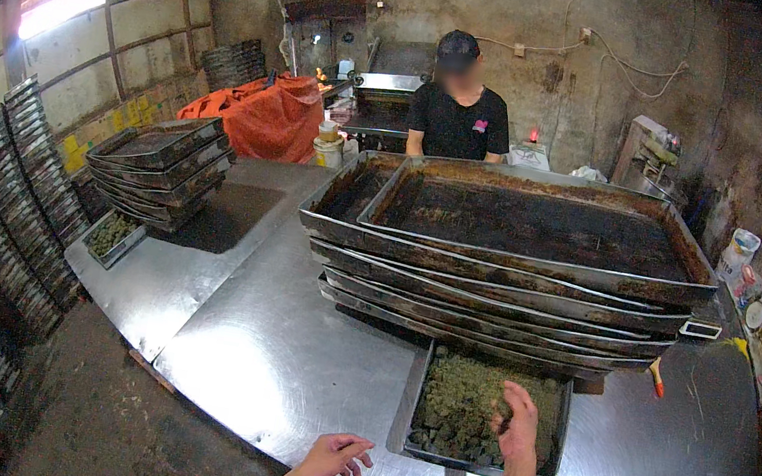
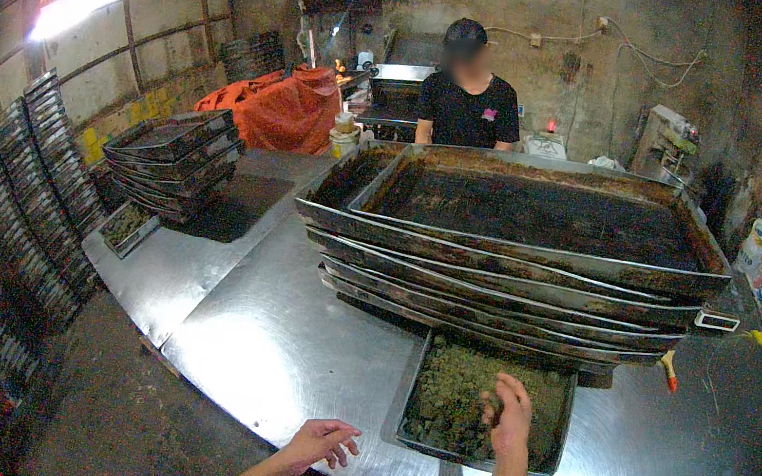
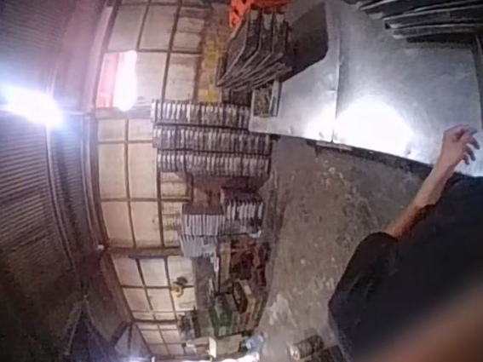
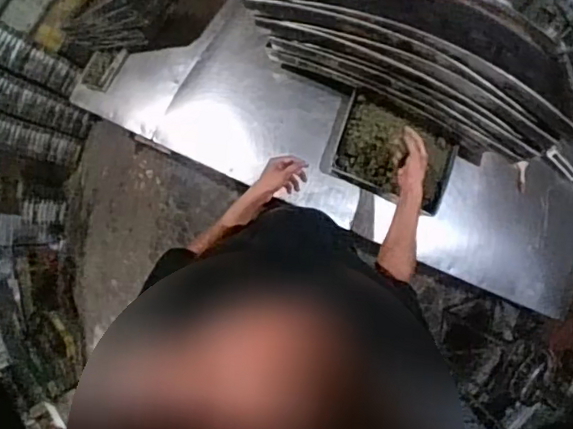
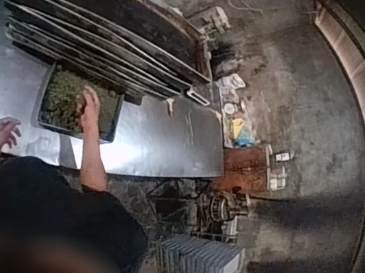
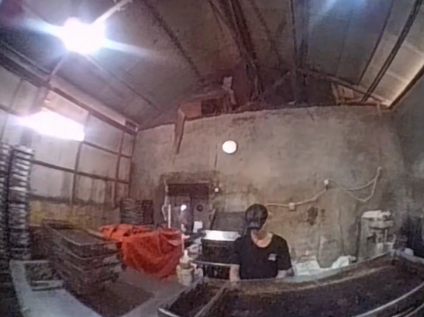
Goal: The person sorts green dried plant material by hand on a metal tray, picking up small pieces and placing them into a separate tray. The person repeats this action throughout the clip.
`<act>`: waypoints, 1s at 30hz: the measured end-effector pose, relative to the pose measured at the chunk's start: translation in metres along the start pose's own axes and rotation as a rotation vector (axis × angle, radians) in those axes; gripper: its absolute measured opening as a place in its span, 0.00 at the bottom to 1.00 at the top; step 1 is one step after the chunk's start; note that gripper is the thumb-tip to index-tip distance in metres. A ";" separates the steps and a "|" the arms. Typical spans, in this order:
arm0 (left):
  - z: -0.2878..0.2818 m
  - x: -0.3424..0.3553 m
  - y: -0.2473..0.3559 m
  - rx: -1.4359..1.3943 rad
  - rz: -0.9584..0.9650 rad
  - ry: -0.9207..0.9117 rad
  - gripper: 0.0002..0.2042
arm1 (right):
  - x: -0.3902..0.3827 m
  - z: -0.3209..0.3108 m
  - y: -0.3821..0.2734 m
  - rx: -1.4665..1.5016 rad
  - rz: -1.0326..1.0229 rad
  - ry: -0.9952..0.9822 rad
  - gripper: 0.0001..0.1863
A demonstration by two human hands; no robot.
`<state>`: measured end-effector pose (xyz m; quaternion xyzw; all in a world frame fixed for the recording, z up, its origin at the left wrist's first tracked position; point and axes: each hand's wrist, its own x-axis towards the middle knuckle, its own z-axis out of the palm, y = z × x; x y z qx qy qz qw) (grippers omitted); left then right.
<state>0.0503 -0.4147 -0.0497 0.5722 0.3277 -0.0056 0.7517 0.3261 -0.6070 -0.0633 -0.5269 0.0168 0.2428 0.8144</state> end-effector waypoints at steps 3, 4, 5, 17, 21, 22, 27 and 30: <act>0.001 0.005 0.000 -0.003 -0.011 -0.012 0.14 | -0.005 0.001 -0.005 0.148 0.122 -0.002 0.09; 0.001 0.006 0.000 -0.009 -0.019 -0.021 0.14 | -0.008 0.004 -0.006 0.124 0.136 0.032 0.09; 0.001 0.007 0.001 -0.011 -0.022 -0.026 0.14 | -0.010 0.006 -0.007 0.113 0.173 0.044 0.09; 0.015 0.024 0.017 0.061 0.020 -0.117 0.13 | -0.004 0.016 -0.004 -0.166 -0.008 0.208 0.32; 0.026 0.036 0.030 0.071 0.102 -0.163 0.14 | -0.006 0.022 0.002 -0.202 -0.008 0.103 0.24; 0.028 0.039 0.033 0.073 0.119 -0.172 0.14 | -0.007 0.024 0.003 -0.178 -0.074 0.092 0.21; 0.042 0.049 0.040 0.074 0.090 -0.224 0.14 | -0.012 0.012 -0.008 0.150 0.191 0.028 0.14; 0.054 0.058 0.042 0.070 -0.004 -0.314 0.15 | -0.011 0.002 -0.009 0.187 0.173 0.037 0.15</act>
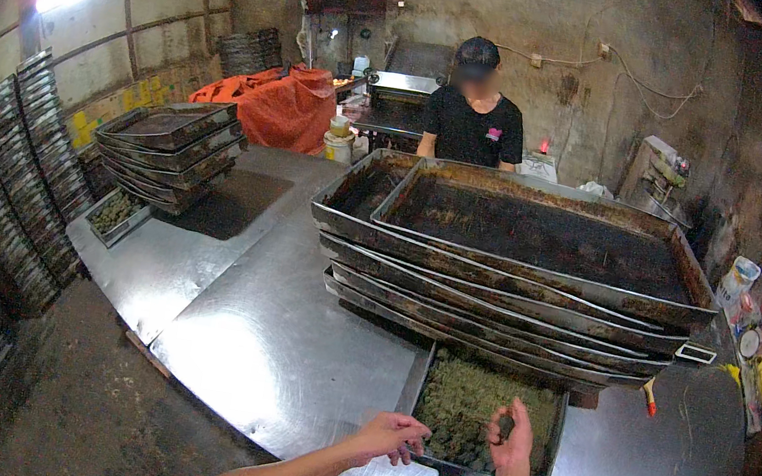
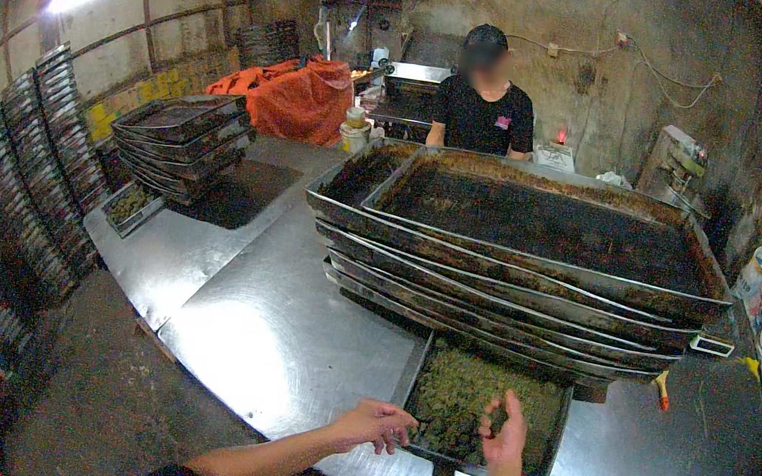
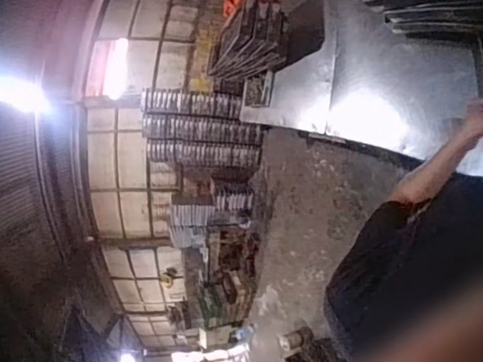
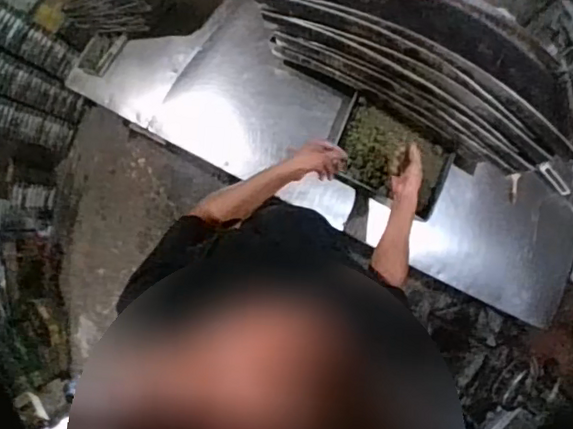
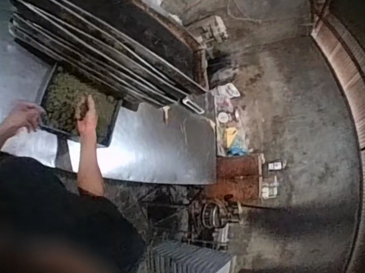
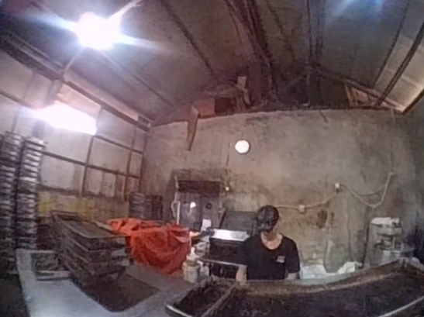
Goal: The person sorts green dried plant material by hand on a metal tray, picking up small pieces and placing them into a separate tray. The person repeats this action throughout the clip.
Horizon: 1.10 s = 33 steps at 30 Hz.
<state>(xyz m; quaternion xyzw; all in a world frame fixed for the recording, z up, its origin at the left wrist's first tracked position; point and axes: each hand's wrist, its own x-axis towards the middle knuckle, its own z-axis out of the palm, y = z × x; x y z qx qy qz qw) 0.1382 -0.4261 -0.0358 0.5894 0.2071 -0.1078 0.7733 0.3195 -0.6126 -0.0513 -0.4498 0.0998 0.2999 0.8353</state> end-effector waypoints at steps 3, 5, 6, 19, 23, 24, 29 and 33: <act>0.008 0.021 0.008 -0.054 -0.036 -0.064 0.17 | 0.002 0.001 0.005 -0.336 -0.178 0.011 0.19; 0.015 0.040 0.015 -0.076 0.003 -0.024 0.18 | 0.001 0.009 0.011 -0.734 -0.417 0.173 0.21; 0.019 0.048 0.017 -0.081 0.034 -0.001 0.18 | -0.002 0.014 0.014 -0.940 -0.423 0.125 0.17; 0.041 0.080 0.012 -0.230 0.071 0.099 0.17 | -0.056 0.040 0.001 -1.288 -0.723 -0.203 0.23; 0.043 0.078 0.013 -0.266 0.180 0.044 0.15 | -0.054 0.037 0.000 -1.213 -0.910 -0.289 0.20; 0.044 0.079 0.013 -0.270 0.213 0.007 0.15 | -0.053 0.037 0.001 -1.198 -0.988 -0.306 0.19; 0.044 0.083 0.012 -0.107 0.229 0.051 0.12 | -0.051 0.035 0.008 -1.189 -1.008 -0.248 0.18; 0.049 0.084 0.012 -0.191 0.147 0.082 0.12 | -0.046 0.026 0.012 -1.134 -0.918 -0.224 0.16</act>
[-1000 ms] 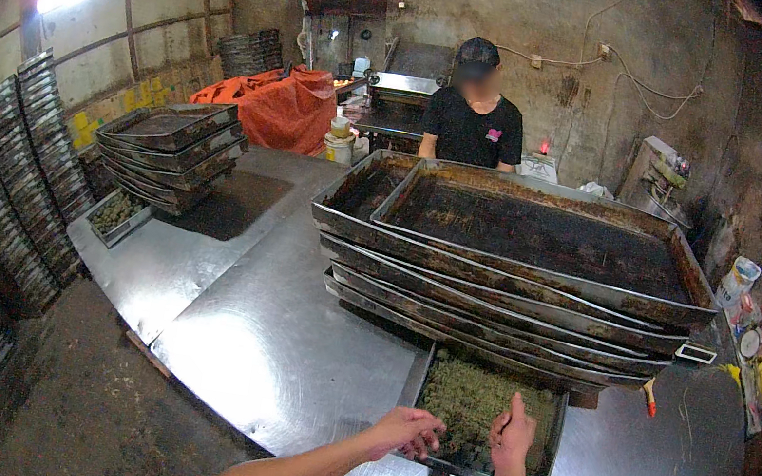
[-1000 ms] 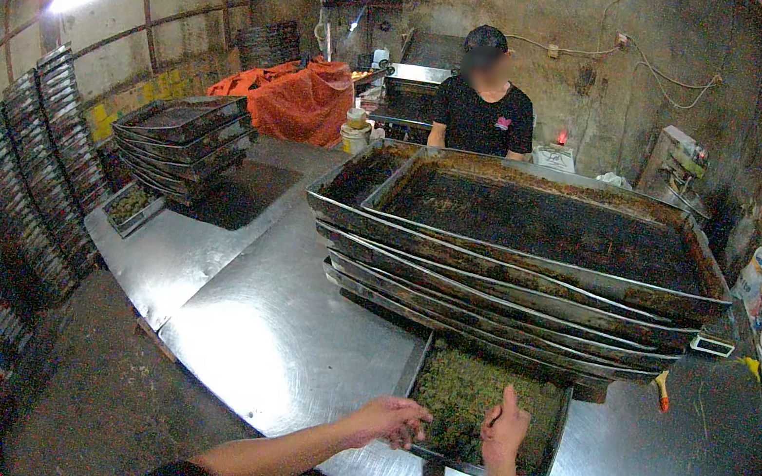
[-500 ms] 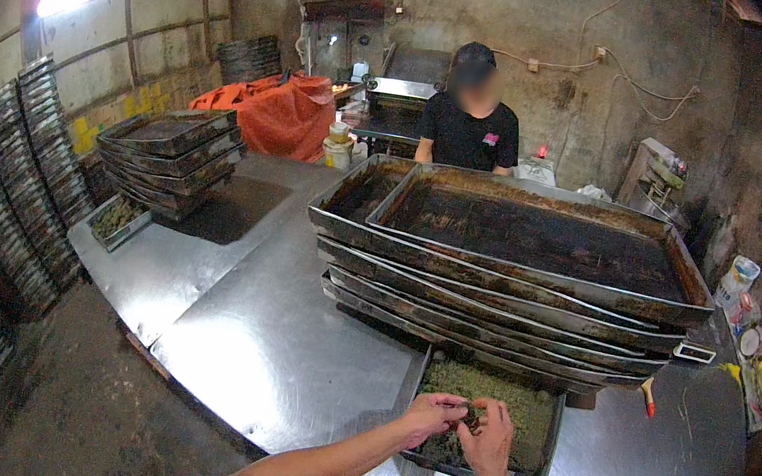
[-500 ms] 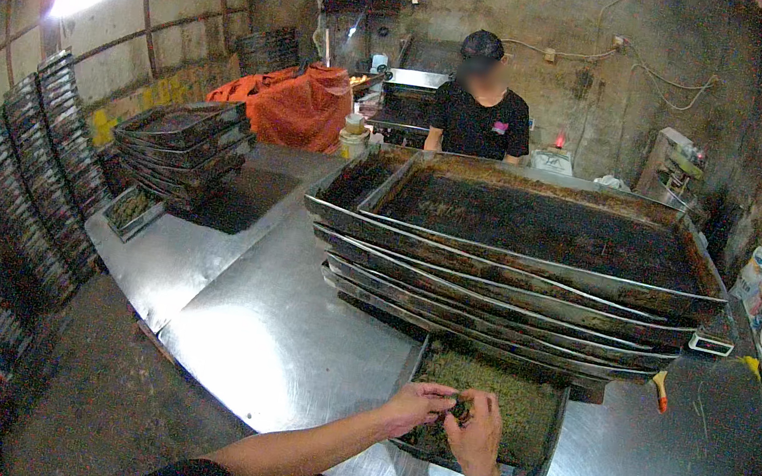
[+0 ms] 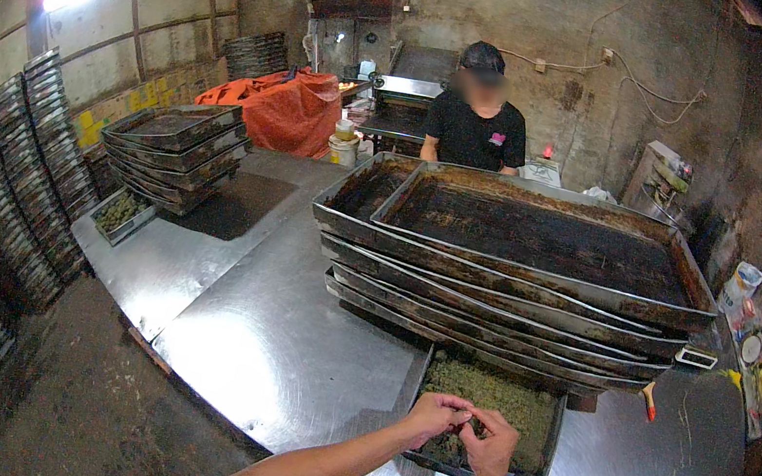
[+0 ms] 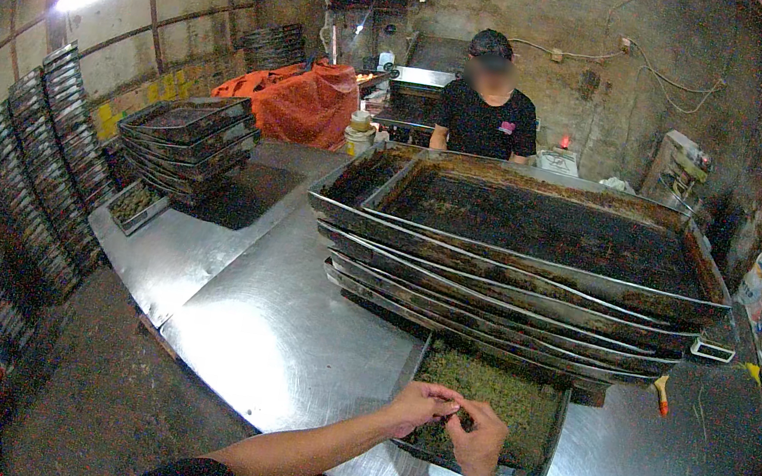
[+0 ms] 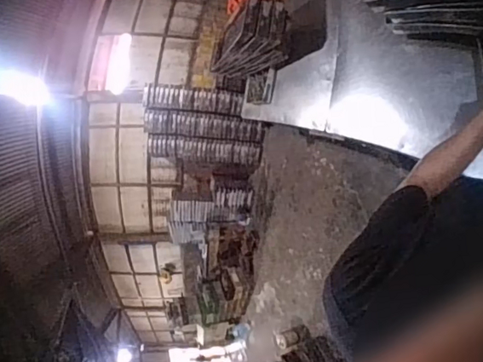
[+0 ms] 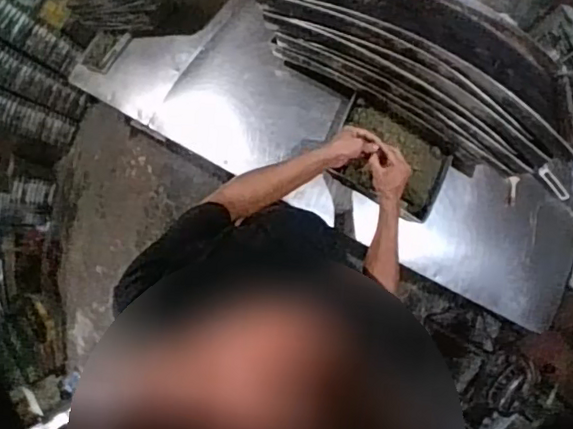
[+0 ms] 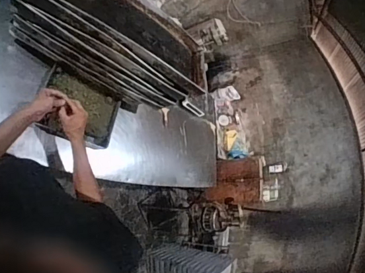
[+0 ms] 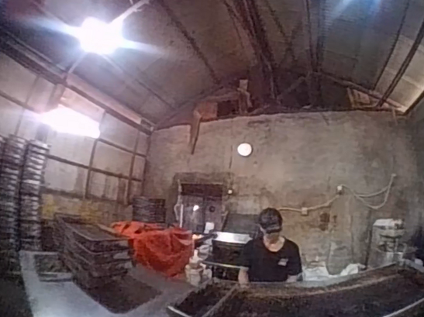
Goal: The person sorts green dried plant material by hand on a metal tray, picking up small pieces and placing them into a separate tray. The person repeats this action throughout the clip.
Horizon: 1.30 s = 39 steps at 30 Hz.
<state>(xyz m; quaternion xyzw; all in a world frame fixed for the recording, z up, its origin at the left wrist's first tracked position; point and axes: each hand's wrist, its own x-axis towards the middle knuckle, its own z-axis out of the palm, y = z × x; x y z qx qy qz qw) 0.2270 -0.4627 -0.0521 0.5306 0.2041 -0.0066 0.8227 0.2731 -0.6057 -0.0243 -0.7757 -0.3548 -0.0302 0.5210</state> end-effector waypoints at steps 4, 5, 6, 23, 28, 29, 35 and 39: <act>0.005 -0.002 0.001 -0.090 -0.052 0.028 0.10 | 0.000 -0.003 0.017 0.329 0.422 0.006 0.12; 0.006 -0.002 0.002 -0.191 -0.043 0.004 0.10 | 0.001 -0.003 0.021 0.512 0.518 0.044 0.11; 0.007 -0.002 0.003 -0.287 -0.055 -0.025 0.11 | 0.002 -0.004 0.026 0.701 0.601 0.062 0.10; 0.007 0.011 0.014 -0.076 -0.135 0.118 0.26 | 0.008 -0.007 0.047 0.830 0.900 0.389 0.26; 0.005 0.019 0.008 -0.135 -0.071 0.088 0.19 | 0.014 -0.006 0.037 0.767 0.798 0.363 0.22; 0.001 0.019 0.008 -0.107 -0.094 0.105 0.19 | 0.014 -0.006 0.037 0.768 0.730 0.356 0.21; -0.011 0.013 0.022 -0.207 -0.296 0.003 0.27 | 0.015 -0.012 0.038 1.178 0.937 0.380 0.17; 0.002 0.009 0.029 0.002 -0.173 0.046 0.32 | 0.013 -0.016 0.037 1.172 0.901 0.324 0.23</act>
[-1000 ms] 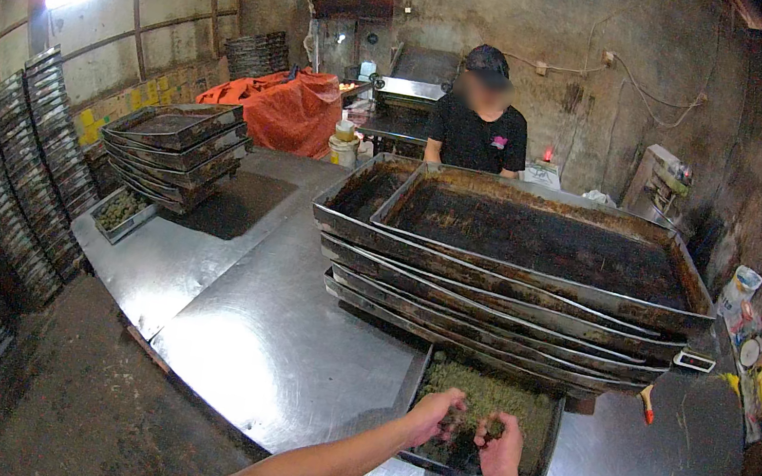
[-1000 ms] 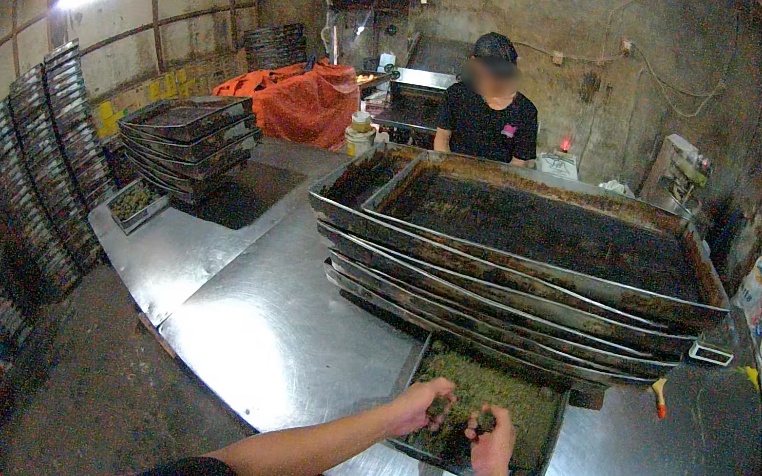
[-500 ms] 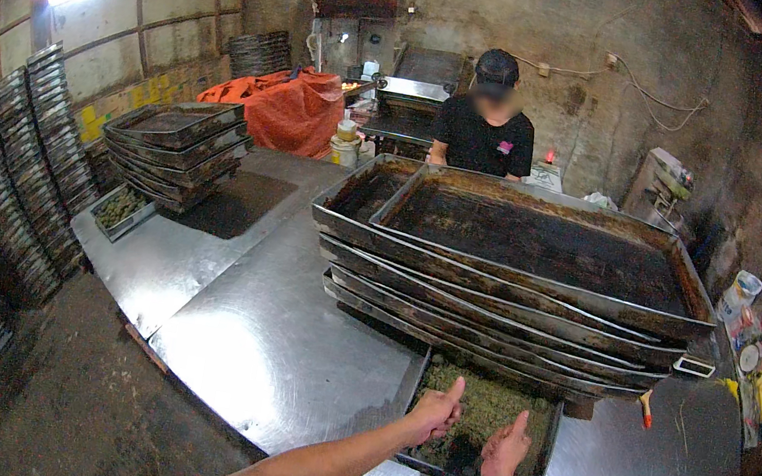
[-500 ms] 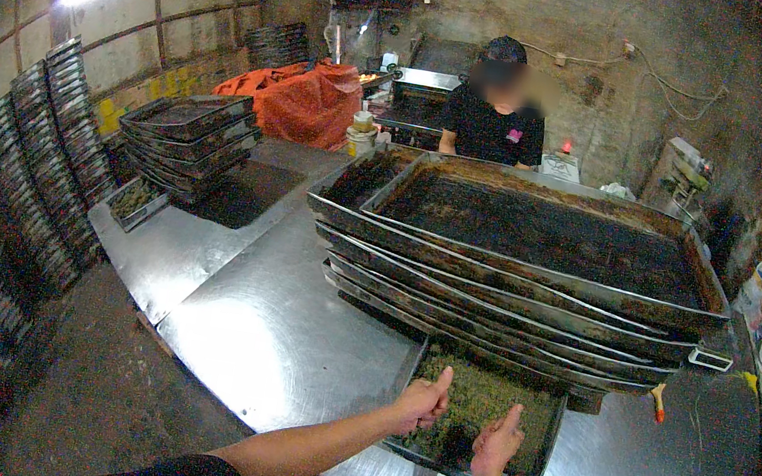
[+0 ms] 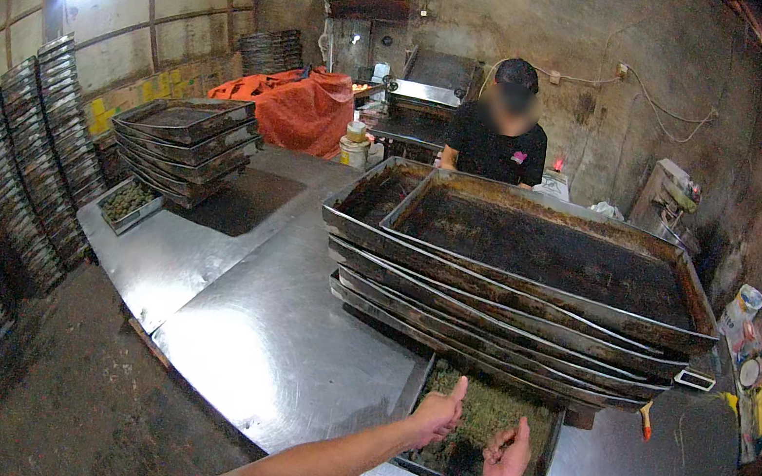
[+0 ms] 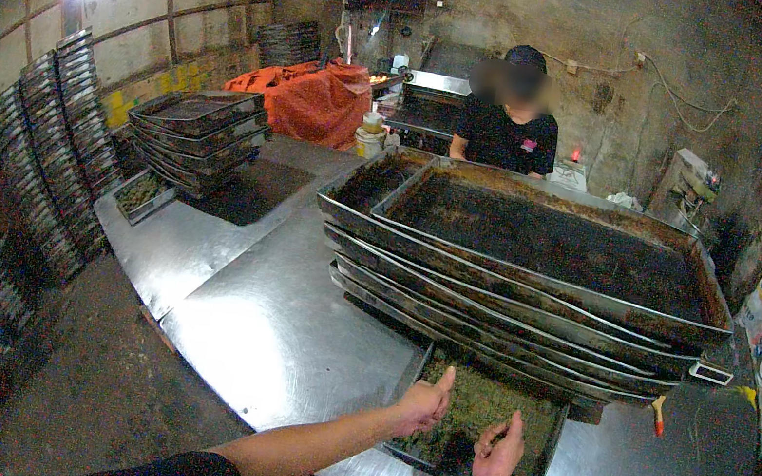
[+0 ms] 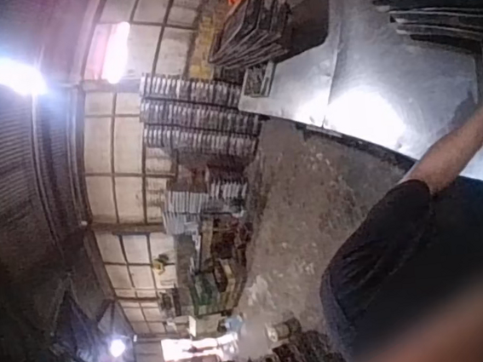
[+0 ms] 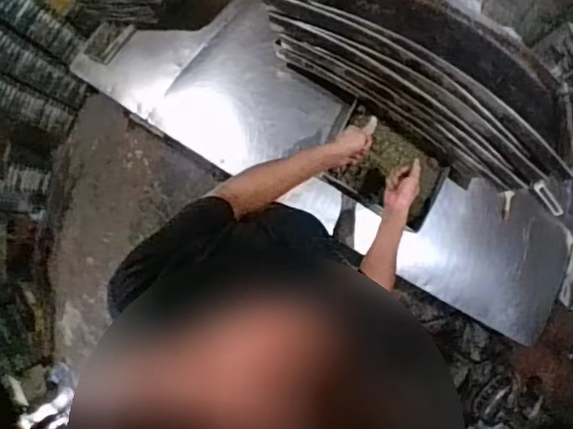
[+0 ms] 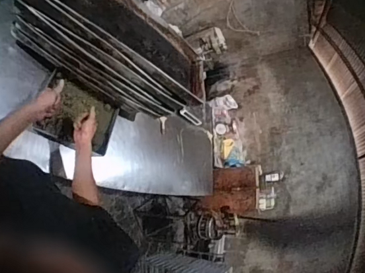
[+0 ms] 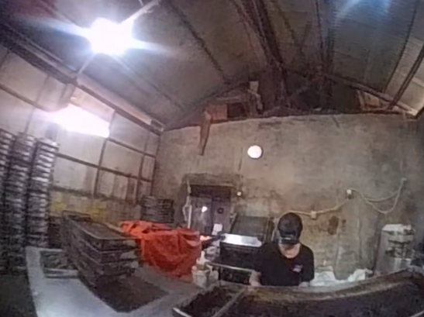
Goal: The person sorts green dried plant material by hand on a metal tray, picking up small pieces and placing them into a separate tray. The person repeats this action throughout the clip.
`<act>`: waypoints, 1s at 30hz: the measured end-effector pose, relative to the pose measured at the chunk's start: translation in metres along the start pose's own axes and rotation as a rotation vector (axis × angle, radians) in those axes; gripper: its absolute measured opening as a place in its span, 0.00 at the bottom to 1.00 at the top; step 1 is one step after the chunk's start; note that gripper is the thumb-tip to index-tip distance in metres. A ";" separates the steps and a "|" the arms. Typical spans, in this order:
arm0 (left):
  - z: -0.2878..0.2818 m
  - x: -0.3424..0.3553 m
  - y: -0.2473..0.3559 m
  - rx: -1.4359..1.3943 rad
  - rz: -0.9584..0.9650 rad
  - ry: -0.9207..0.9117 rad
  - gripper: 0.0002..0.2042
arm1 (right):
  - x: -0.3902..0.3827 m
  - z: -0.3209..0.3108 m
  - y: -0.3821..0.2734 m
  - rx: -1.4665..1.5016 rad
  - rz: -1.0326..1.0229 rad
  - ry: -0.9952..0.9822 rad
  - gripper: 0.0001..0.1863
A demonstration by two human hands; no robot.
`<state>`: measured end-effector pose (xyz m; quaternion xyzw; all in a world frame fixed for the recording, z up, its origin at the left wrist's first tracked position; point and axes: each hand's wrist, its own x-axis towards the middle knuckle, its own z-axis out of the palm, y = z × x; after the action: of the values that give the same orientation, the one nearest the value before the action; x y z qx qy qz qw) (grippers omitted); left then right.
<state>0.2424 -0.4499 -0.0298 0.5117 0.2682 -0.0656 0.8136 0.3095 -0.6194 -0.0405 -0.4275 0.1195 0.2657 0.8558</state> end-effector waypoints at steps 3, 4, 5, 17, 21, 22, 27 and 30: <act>0.007 0.002 -0.001 0.043 0.046 0.068 0.30 | 0.000 0.003 0.002 -0.163 -0.171 0.077 0.28; 0.012 0.006 -0.002 0.027 0.095 -0.002 0.29 | 0.000 0.004 0.003 -0.203 -0.231 0.135 0.29; 0.018 0.010 -0.004 0.015 0.156 -0.020 0.28 | 0.000 0.006 0.004 -0.243 -0.281 0.110 0.31; 0.009 0.023 -0.010 0.176 0.035 0.130 0.27 | -0.035 0.029 0.003 -1.214 -0.851 -0.184 0.16; 0.013 0.027 -0.021 -0.124 0.163 -0.092 0.18 | -0.039 0.036 0.004 -1.236 -1.013 -0.273 0.16; 0.011 0.027 -0.022 -0.154 0.168 -0.118 0.16 | -0.038 0.036 0.005 -1.244 -1.027 -0.242 0.16; 0.001 0.017 -0.021 -0.041 0.080 -0.125 0.16 | -0.034 0.033 0.010 -1.274 -1.030 -0.128 0.13; 0.000 0.014 -0.021 -0.050 0.075 -0.089 0.16 | -0.033 0.032 0.012 -1.310 -1.053 -0.134 0.11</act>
<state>0.2462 -0.4571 -0.0540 0.4975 0.2140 -0.0511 0.8391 0.2746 -0.5997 -0.0151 -0.8208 -0.3246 -0.1277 0.4524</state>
